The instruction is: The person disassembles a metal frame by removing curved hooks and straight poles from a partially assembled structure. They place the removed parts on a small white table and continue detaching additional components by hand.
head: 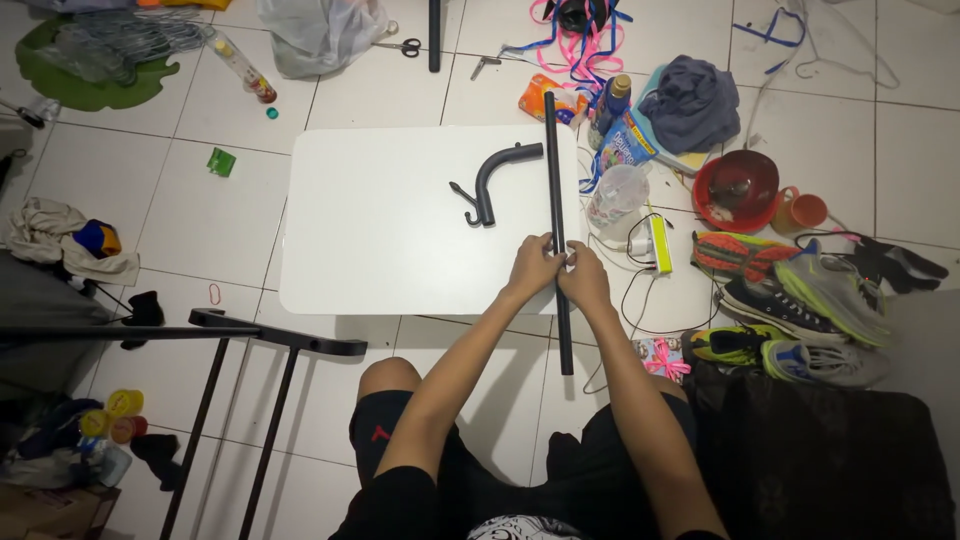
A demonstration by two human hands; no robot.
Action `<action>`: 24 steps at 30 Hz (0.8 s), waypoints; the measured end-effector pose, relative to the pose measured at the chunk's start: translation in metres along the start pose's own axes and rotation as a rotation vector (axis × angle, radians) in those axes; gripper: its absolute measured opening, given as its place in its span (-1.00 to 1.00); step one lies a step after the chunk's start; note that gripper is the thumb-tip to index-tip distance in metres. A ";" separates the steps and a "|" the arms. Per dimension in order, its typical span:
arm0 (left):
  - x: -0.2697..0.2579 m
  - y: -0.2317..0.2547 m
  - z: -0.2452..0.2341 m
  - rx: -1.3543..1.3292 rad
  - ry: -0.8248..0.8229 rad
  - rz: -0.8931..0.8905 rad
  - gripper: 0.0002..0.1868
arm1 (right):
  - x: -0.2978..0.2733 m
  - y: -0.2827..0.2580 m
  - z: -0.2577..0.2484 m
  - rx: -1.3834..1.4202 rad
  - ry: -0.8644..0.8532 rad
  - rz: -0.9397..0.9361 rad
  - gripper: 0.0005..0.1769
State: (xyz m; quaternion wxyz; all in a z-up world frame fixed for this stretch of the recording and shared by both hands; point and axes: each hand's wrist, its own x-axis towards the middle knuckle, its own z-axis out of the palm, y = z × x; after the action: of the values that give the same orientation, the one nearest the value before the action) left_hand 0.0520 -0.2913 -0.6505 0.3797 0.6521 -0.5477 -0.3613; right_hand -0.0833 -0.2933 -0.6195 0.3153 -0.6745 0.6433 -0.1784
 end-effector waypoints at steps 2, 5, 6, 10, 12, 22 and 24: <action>-0.002 0.003 -0.005 -0.049 0.031 -0.007 -0.52 | -0.002 -0.001 -0.004 -0.051 0.000 -0.009 -0.37; -0.007 0.011 -0.021 -0.021 0.244 0.056 -0.57 | 0.000 -0.004 -0.009 -0.069 0.022 -0.038 -0.26; -0.010 0.013 -0.028 0.008 0.341 0.088 -0.61 | 0.000 -0.006 -0.008 -0.053 0.001 -0.001 -0.26; -0.004 0.016 -0.067 0.233 0.517 -0.046 -0.56 | 0.002 -0.013 -0.006 -0.023 -0.041 0.040 -0.26; 0.001 0.013 -0.080 0.268 0.521 -0.088 -0.54 | 0.003 -0.015 -0.005 -0.010 -0.040 0.017 -0.28; 0.031 -0.011 -0.099 0.425 0.449 0.054 -0.55 | 0.012 -0.009 -0.001 -0.049 -0.037 0.032 -0.27; 0.034 -0.010 -0.100 0.426 0.433 0.050 -0.56 | 0.012 -0.009 -0.001 -0.059 -0.051 0.041 -0.24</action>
State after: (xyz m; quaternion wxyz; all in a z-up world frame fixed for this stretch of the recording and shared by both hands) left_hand 0.1503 -0.3138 -0.6165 0.3513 0.7651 -0.5334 -0.0814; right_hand -0.0760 -0.3053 -0.6145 0.3153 -0.6746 0.6535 -0.1356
